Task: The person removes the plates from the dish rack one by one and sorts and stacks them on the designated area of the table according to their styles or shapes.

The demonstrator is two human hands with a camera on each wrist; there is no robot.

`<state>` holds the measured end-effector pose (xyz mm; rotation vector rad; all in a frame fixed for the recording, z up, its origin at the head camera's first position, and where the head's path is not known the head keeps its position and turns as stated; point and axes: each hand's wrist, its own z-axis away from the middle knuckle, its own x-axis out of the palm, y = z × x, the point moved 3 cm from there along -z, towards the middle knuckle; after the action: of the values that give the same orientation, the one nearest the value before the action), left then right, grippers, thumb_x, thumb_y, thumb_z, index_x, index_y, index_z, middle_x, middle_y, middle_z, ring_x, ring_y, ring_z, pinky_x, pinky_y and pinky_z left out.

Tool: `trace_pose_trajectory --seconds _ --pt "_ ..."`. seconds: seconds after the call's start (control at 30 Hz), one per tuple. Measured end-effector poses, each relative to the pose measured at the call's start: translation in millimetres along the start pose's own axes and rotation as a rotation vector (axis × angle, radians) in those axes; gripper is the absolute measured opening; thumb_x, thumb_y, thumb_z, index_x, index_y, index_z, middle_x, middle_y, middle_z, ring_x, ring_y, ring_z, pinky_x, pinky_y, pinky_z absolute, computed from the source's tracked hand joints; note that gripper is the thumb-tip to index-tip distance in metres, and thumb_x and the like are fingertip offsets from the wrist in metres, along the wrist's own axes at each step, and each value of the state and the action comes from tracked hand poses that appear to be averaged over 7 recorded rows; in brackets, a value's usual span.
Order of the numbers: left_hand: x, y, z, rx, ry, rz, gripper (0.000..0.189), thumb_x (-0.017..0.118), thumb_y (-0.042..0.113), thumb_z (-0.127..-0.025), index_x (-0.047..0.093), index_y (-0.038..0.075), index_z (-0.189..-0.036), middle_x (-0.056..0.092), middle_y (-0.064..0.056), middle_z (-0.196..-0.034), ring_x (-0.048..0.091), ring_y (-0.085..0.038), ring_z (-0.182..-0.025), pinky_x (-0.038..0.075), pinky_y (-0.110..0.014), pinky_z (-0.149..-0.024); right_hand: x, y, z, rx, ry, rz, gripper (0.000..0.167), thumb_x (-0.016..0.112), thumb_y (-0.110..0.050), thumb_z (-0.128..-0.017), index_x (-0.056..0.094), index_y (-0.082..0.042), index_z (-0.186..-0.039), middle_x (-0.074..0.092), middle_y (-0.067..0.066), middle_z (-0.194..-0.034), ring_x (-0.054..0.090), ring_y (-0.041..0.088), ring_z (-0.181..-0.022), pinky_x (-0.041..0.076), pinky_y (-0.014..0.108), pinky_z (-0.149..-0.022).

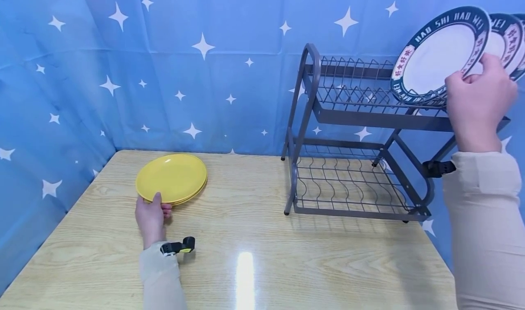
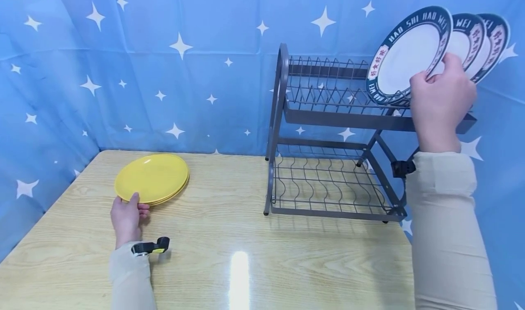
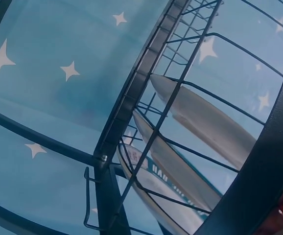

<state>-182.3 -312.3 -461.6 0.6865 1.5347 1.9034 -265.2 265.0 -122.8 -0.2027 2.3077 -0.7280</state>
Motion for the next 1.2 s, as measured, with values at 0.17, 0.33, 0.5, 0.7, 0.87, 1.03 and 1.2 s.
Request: trace_pose_trajectory --seconds 0.17,0.33,0.5,0.7,0.87,1.03,1.2 --pt "-3.2 2.1 0.0 0.003 0.022 -0.029 0.040 0.045 0.030 -0.093 0.036 0.016 -0.130 0.057 -0.002 -0.060 0.055 -0.014 -0.045 0.047 -0.027 -0.042 4 -4 -2.0 -0.083 -0.052 0.105 0.050 0.032 -0.029 -0.089 0.040 -0.002 -0.132 0.047 0.019 -0.127 0.047 0.032 -0.107 0.038 0.037 -0.087" --pt "-3.3 1.9 -0.1 -0.005 0.019 0.003 0.038 0.046 0.025 -0.093 0.037 0.015 -0.129 0.058 -0.003 -0.060 0.055 -0.014 -0.045 0.047 -0.027 -0.042 6 -5 -3.9 -0.112 -0.087 0.160 0.052 0.031 -0.027 -0.090 0.039 0.005 -0.130 0.045 0.028 -0.124 0.039 0.045 -0.113 0.022 0.054 -0.096" --pt "-2.3 0.0 -2.1 -0.044 0.009 0.002 0.044 0.044 0.021 -0.094 0.030 0.016 -0.135 0.057 -0.002 -0.063 0.056 -0.013 -0.048 0.048 -0.026 -0.044 6 -6 -4.2 -0.099 -0.112 0.179 0.052 0.027 -0.025 -0.091 0.037 0.008 -0.129 0.044 0.030 -0.124 0.037 0.047 -0.112 0.020 0.054 -0.098" --pt "-0.8 -2.4 -3.8 -0.042 0.001 -0.021 0.047 0.042 0.019 -0.094 0.026 0.015 -0.138 0.057 -0.001 -0.062 0.056 -0.012 -0.048 0.047 -0.026 -0.044 5 -5 0.3 -0.102 -0.093 0.146 0.050 0.026 -0.023 -0.092 0.036 0.007 -0.131 0.043 0.030 -0.125 0.038 0.047 -0.113 0.019 0.051 -0.101" --pt "-1.1 -5.0 -4.7 -0.041 0.008 -0.023 0.045 0.042 0.019 -0.094 0.028 0.015 -0.136 0.057 -0.002 -0.062 0.056 -0.012 -0.048 0.047 -0.026 -0.043 5 -4 4.8 -0.094 -0.043 0.089 0.049 0.025 -0.022 -0.092 0.035 0.002 -0.133 0.042 0.023 -0.129 0.038 0.039 -0.119 0.021 0.044 -0.103" --pt "-2.1 -5.6 -4.6 -0.030 0.007 -0.016 0.042 0.042 0.018 -0.094 0.030 0.013 -0.134 0.057 -0.002 -0.062 0.056 -0.012 -0.047 0.047 -0.027 -0.042 6 -6 9.3 -0.018 0.011 0.076 0.047 0.025 -0.028 -0.093 0.036 -0.008 -0.135 0.044 0.011 -0.131 0.042 0.026 -0.119 0.034 0.036 -0.098" --pt "-2.5 -5.2 -4.1 -0.049 0.001 -0.013 0.045 0.042 0.019 -0.094 0.027 0.014 -0.137 0.058 -0.003 -0.064 0.056 -0.012 -0.048 0.048 -0.026 -0.044 7 -5 13.5 0.031 0.086 0.040 0.046 0.025 -0.036 -0.094 0.038 -0.019 -0.134 0.045 -0.002 -0.132 0.046 0.014 -0.116 0.039 0.028 -0.091"
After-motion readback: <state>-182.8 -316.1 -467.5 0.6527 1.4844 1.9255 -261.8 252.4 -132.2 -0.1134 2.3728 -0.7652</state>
